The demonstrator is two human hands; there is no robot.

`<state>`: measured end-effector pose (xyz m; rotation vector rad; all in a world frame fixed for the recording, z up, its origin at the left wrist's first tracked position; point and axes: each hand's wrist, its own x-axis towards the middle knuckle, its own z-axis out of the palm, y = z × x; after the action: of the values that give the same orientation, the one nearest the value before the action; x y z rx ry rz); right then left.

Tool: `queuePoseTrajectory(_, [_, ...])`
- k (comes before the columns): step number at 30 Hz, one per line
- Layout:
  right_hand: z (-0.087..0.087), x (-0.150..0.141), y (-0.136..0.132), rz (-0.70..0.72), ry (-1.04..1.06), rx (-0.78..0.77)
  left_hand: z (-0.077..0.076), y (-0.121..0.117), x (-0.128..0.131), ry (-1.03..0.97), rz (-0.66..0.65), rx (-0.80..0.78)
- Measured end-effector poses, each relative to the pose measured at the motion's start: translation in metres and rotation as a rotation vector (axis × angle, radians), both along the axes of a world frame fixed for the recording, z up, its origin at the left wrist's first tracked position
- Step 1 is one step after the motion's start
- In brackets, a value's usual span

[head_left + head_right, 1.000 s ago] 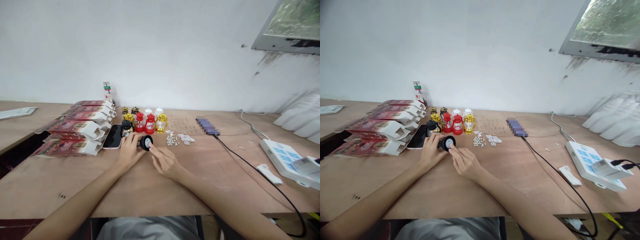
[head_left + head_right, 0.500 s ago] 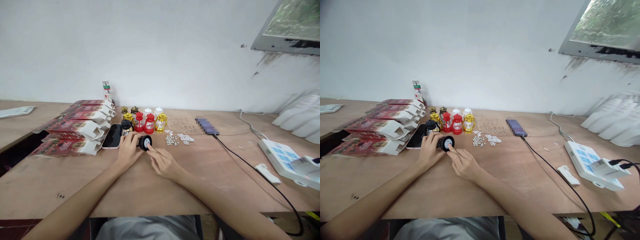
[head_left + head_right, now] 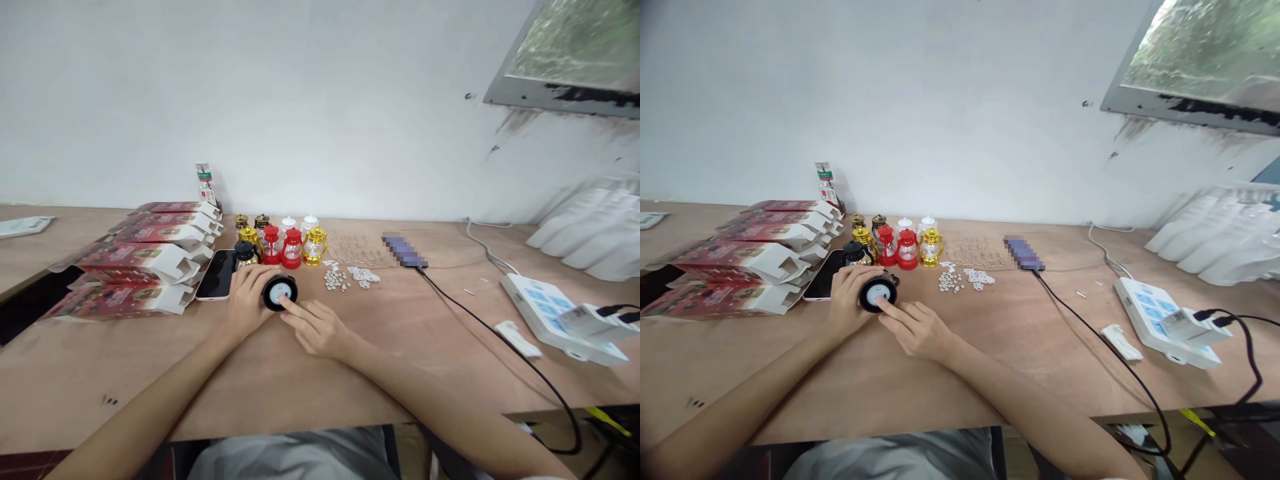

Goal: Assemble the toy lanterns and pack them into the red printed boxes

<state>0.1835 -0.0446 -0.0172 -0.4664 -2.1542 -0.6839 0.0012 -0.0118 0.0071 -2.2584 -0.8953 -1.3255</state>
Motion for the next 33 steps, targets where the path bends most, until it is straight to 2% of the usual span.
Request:
queuePoseTrajectory(5, [0.000,-0.001,0.000,0.041,-0.009,0.097,0.001,-0.002,-0.003,-0.104,-0.073,-0.014])
queuePoseTrajectory(10, [-0.002,-0.003,0.002,0.042,-0.053,0.005,-0.002,0.000,0.002,-0.158,-0.229,-0.110])
queuePoseTrajectory(15, [-0.003,-0.002,0.002,0.027,-0.101,-0.094,-0.004,0.001,0.011,-0.359,-0.231,-0.283])
queuePoseTrajectory(19, [-0.004,-0.001,0.003,-0.014,-0.121,-0.132,-0.004,0.002,0.016,-0.641,-0.304,-0.521])
queuePoseTrajectory(21, [-0.005,-0.001,0.004,-0.017,-0.093,-0.154,-0.004,0.004,0.017,-0.780,-0.291,-0.659])
queuePoseTrajectory(24, [-0.005,0.000,0.006,-0.061,0.082,-0.198,-0.004,0.005,0.020,-1.019,-0.281,-0.921])
queuePoseTrajectory(26, [-0.004,0.000,0.006,-0.116,0.258,-0.253,-0.003,0.003,0.023,-1.134,-0.377,-1.131])
queuePoseTrajectory(28, [-0.002,0.000,0.004,-0.152,0.420,-0.306,-0.003,-0.002,0.027,-1.141,-0.498,-1.284])
queuePoseTrajectory(33, [-0.002,-0.001,0.003,-0.236,0.719,-0.363,-0.007,-0.011,0.035,-1.064,-0.637,-1.394])
